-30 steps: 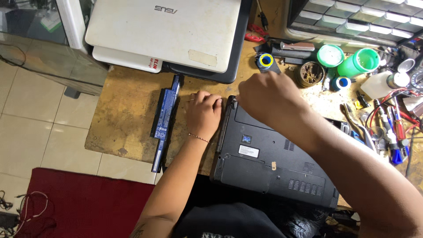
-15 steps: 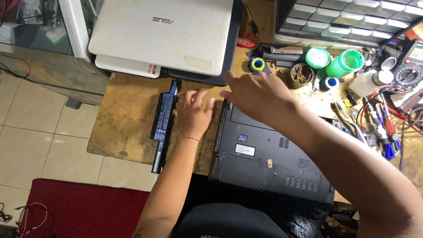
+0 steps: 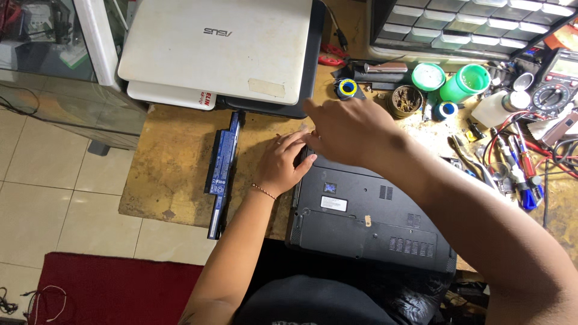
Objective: The person removes the laptop battery and then uses a screwdriver to unscrew multiple screws from the bottom panel of the laptop. The screws are placed on the workbench as they are removed.
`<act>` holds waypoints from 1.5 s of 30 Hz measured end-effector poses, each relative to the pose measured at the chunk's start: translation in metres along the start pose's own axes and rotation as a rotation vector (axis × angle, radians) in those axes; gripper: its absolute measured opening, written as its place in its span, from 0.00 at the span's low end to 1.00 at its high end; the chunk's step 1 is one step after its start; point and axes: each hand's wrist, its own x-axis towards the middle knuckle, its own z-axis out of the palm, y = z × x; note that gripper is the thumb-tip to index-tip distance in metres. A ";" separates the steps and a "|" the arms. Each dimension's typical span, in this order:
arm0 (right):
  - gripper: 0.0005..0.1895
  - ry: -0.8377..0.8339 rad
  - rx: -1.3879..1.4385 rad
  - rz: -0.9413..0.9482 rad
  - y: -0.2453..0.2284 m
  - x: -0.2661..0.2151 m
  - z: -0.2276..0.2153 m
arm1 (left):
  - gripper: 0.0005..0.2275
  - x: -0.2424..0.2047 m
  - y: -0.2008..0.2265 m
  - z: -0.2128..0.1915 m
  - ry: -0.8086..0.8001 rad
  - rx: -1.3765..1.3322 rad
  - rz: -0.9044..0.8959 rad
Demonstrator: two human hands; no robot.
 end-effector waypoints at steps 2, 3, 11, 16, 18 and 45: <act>0.18 0.008 -0.058 0.015 0.010 0.007 0.017 | 0.18 0.003 0.000 -0.002 0.010 -0.012 -0.016; 0.18 0.007 -0.058 0.014 0.005 0.003 0.008 | 0.18 0.004 0.002 -0.005 0.010 -0.012 -0.017; 0.26 0.023 0.027 -0.087 0.002 -0.003 -0.002 | 0.19 0.007 0.005 -0.006 0.030 -0.076 -0.066; 0.22 0.039 0.030 -0.025 0.004 -0.002 0.000 | 0.22 0.005 0.007 -0.010 0.014 0.051 -0.126; 0.18 0.063 0.000 -0.025 0.003 -0.004 0.000 | 0.24 0.005 0.008 -0.013 0.008 0.130 -0.147; 0.13 0.086 0.127 0.042 0.014 -0.007 -0.011 | 0.11 -0.005 -0.019 0.003 0.218 0.067 -0.370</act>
